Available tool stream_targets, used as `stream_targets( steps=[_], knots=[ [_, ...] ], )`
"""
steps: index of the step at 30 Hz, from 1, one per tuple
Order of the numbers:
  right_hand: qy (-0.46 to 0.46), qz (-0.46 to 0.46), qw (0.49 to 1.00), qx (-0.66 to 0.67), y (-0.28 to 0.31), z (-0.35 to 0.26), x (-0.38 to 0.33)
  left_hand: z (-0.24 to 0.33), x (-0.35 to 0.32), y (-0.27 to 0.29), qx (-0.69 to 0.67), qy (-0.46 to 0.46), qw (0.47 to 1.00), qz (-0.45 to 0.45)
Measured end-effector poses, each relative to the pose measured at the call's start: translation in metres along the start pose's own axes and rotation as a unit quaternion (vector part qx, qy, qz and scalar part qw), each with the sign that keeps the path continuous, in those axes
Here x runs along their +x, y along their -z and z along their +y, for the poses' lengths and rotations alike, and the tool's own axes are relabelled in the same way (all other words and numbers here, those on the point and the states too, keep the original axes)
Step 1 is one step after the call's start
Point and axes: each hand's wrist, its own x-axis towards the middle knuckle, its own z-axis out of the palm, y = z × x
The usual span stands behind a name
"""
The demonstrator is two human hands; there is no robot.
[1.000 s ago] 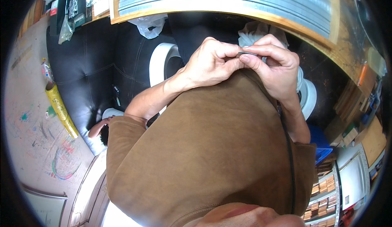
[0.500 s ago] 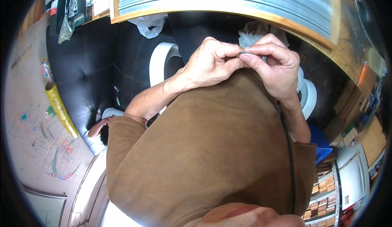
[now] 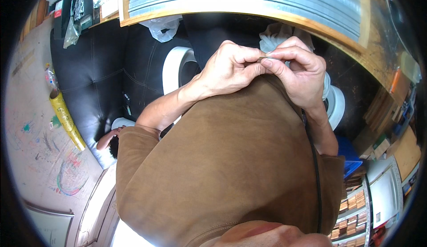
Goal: The person picks up small gray metal strips from a wooden tray and aligns them by hand. They repeatedly inspect the edges and surfaces, then place the strips back into the tray. The person continues this process with multiple strips throughout the clip.
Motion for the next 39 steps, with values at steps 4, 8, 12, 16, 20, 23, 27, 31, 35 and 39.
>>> stream_targets(
  steps=[4, 8, 12, 16, 20, 23, 27, 31, 35, 39],
  knots=[
    [0.000, 0.003, 1.000, 0.000, -0.001, -0.001, 0.000, -0.002, 0.000, 0.001, 0.008, 0.005, 1.000, -0.004],
    [-0.001, 0.004, 1.000, 0.007, 0.000, -0.001, 0.000, -0.001, 0.000, -0.001, 0.000, -0.006, 1.000, 0.005],
    [-0.007, 0.008, 1.000, 0.010, 0.000, -0.002, -0.001, 0.000, 0.000, 0.000, 0.004, -0.006, 1.000, 0.000],
    [-0.005, 0.006, 1.000, 0.008, 0.001, -0.002, -0.001, -0.002, 0.000, -0.002, -0.004, -0.010, 1.000, 0.006],
    [0.001, 0.005, 1.000, 0.006, 0.002, -0.002, 0.000, 0.000, 0.001, -0.001, -0.001, -0.006, 1.000, 0.002],
    [0.000, 0.009, 1.000, 0.004, 0.002, -0.002, 0.000, 0.001, 0.001, -0.002, -0.009, -0.004, 1.000, 0.003],
    [0.002, 0.019, 1.000, -0.001, 0.002, -0.003, 0.000, 0.003, 0.002, -0.003, -0.017, 0.005, 1.000, 0.005],
    [-0.004, 0.022, 1.000, -0.019, 0.002, -0.005, 0.000, 0.001, 0.002, -0.007, -0.038, 0.021, 0.999, 0.006],
    [-0.009, -0.008, 0.998, -0.060, 0.003, -0.005, -0.002, -0.002, 0.000, -0.013, -0.043, 0.027, 0.998, 0.036],
    [0.015, -0.011, 0.996, -0.084, 0.003, -0.007, -0.002, -0.002, -0.001, -0.015, -0.043, 0.016, 0.998, 0.046]
  ],
)
